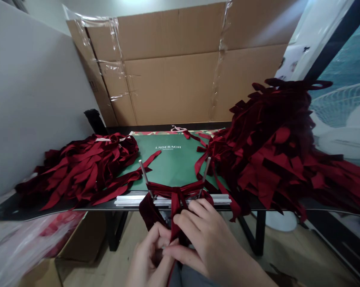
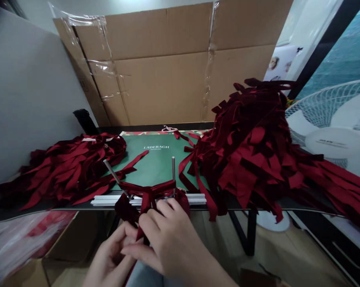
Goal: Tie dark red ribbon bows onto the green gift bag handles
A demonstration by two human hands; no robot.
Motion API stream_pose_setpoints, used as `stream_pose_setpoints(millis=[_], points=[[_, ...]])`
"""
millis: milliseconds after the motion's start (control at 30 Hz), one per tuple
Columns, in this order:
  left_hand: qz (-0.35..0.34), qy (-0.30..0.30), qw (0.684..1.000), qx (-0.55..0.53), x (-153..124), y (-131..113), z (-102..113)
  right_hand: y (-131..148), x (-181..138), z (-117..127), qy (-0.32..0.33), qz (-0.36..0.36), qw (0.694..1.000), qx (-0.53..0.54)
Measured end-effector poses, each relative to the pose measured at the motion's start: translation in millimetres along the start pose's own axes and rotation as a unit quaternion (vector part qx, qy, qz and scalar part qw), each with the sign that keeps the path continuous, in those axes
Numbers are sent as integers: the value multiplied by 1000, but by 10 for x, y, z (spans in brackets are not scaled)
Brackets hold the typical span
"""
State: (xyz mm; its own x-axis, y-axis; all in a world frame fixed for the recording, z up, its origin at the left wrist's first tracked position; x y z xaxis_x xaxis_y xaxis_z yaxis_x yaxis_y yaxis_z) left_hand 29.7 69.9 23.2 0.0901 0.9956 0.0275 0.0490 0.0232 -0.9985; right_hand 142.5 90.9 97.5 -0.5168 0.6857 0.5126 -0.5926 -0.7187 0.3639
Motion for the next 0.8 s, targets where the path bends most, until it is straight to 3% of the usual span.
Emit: stream_pose_setpoints(millis=[200, 300, 433, 500, 633, 800], points=[[21, 34, 999, -15, -16, -31, -20, -83, 35, 32, 34, -97, 984, 149], [40, 44, 998, -8, -11, -34, -18, -181, -49, -3, 75, -171, 943, 276], [37, 53, 998, 14, -1, -59, -20, -310, -163, 18, 26, -242, 884, 399], [33, 56, 998, 26, -1, -76, -21, -356, -208, 27, 11, -270, 870, 412], [19, 58, 996, 60, 6, -101, -20, -400, -247, 63, 40, -315, 886, 338], [27, 88, 991, 101, -2, -53, -29, -370, -244, 188, 82, -293, 926, 223]])
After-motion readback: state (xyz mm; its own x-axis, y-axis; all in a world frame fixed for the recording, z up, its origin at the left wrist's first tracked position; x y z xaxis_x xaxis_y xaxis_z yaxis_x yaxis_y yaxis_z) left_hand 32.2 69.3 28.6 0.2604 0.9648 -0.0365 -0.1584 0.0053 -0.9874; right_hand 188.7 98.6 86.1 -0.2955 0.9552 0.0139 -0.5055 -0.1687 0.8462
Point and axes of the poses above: each hand's wrist, its own x-axis towards the middle knuckle, its own z-axis out of the back of the hand, y = z × x, the point moved 6 cm from there along x, towards the middle knuckle, and after that the axes turned 8 degrees about -z, right-handed, at the moved point
